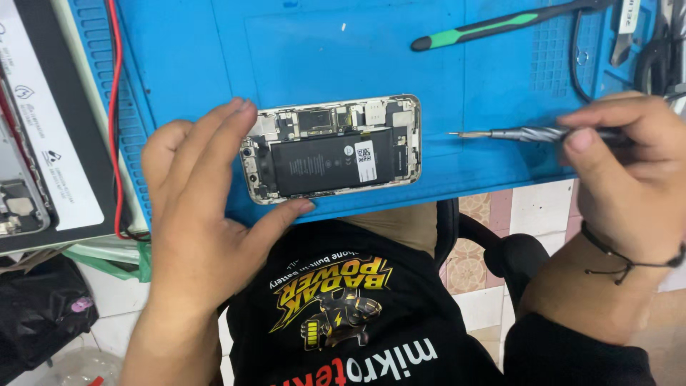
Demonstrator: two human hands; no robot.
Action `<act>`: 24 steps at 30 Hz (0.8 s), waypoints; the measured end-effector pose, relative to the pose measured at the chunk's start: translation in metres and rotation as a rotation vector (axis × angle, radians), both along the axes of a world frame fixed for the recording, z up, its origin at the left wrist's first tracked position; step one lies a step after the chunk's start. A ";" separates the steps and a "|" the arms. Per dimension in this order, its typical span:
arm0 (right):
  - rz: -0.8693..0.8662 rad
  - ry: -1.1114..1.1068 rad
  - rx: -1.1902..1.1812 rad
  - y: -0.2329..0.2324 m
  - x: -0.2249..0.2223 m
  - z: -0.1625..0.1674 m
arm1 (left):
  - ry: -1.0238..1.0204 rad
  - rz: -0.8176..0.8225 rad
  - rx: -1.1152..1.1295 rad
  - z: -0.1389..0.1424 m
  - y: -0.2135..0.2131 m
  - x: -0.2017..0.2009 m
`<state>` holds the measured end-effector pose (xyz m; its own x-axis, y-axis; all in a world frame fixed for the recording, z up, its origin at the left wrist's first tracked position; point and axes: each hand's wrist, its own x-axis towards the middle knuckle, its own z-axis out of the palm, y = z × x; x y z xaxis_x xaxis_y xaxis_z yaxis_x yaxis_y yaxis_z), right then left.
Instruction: The person works on a disassembled smartphone on a blue repair mat, using a screwdriver to unscrew and pry internal components from the phone body. They reposition the phone repeatedly, lift out small internal parts, and set removed components aside on the mat.
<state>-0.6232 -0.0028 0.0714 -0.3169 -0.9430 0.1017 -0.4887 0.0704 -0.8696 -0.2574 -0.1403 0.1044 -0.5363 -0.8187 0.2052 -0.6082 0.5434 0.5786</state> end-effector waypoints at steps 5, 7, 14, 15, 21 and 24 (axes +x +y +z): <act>0.251 0.546 0.261 -0.021 0.002 0.060 | -0.013 0.003 0.023 -0.002 -0.014 -0.012; 0.593 0.814 0.126 -0.039 -0.003 0.070 | -0.057 0.008 -0.011 -0.005 -0.017 -0.018; 0.581 0.873 0.170 -0.077 0.013 0.074 | -0.011 0.038 0.017 -0.005 -0.018 -0.019; 0.598 0.893 0.143 -0.084 0.013 0.073 | -0.023 0.040 0.017 -0.006 -0.018 -0.018; 0.592 0.969 0.355 -0.107 0.018 0.076 | -0.049 0.047 0.018 -0.006 -0.018 -0.016; 0.612 0.993 0.400 -0.114 0.023 0.079 | -0.046 0.045 0.022 -0.006 -0.018 -0.015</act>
<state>-0.6001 -0.1164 0.1505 0.2379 -0.9289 -0.2837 -0.9713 -0.2267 -0.0722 -0.2722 -0.1584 0.0986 -0.5069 -0.8466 0.1626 -0.6582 0.5018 0.5612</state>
